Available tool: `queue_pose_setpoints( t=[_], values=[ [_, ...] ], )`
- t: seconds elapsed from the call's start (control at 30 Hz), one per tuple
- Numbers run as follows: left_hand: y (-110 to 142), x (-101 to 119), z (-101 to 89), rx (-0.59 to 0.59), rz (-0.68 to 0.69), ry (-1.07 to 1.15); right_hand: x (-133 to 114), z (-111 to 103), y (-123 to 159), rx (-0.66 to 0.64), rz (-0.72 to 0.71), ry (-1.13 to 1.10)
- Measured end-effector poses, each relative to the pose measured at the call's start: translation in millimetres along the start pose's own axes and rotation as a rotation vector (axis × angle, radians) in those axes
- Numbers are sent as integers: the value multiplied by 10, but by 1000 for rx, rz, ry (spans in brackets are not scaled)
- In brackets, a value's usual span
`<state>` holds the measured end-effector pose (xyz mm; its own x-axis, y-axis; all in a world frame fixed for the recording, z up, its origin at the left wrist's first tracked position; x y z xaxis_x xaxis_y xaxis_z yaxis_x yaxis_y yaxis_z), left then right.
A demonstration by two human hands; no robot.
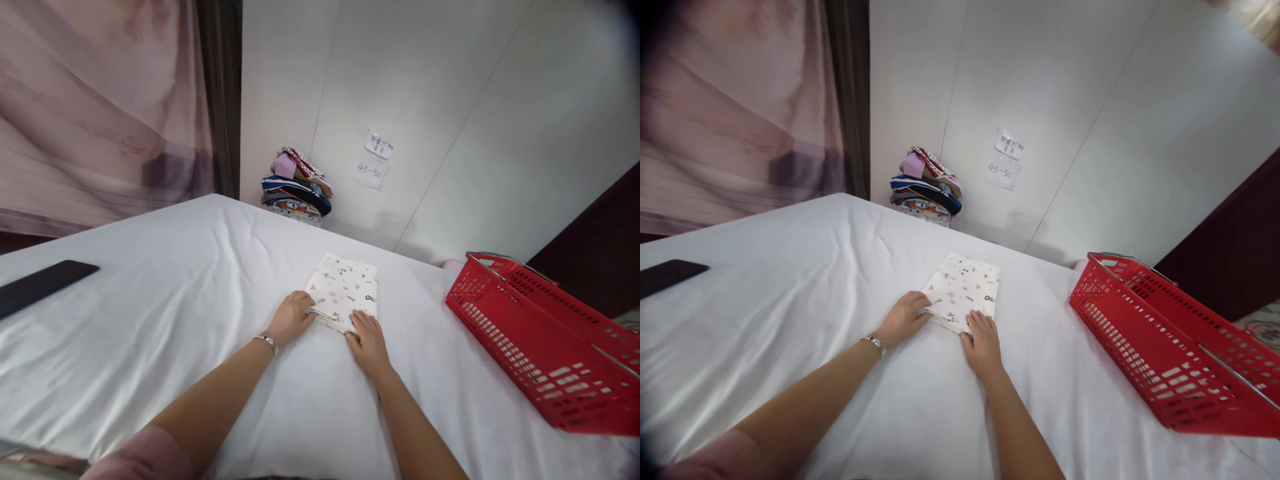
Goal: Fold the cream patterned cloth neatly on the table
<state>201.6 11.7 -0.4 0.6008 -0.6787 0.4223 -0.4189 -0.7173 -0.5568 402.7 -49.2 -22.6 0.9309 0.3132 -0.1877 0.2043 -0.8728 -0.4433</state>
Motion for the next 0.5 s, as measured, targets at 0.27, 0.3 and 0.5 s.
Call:
queue_pose_setpoints(
  t=[0.27, 0.3, 0.5],
  values=[
    [-6, 26, -21, 29, -1, -21, 6, 16, 5, -1, -3, 9],
    [-4, 26, -16, 26, 7, -17, 10, 21, 7, -1, -4, 8],
    [-8, 13, -35, 14, -27, -29, -7, -7, -11, -16, 5, 4]
  ],
)
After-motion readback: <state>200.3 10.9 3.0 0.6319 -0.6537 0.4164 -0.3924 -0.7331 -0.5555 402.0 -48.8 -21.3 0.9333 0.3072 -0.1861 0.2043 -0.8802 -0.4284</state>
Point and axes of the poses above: each hand's wrist, its own y-axis away from the middle knuckle, its own z-axis out of the palm, x = y × z, the point moved 6 cm from there along -y, towards the middle knuckle, and after that the axes turned 2 degrees about z, right-handed, at the moved point
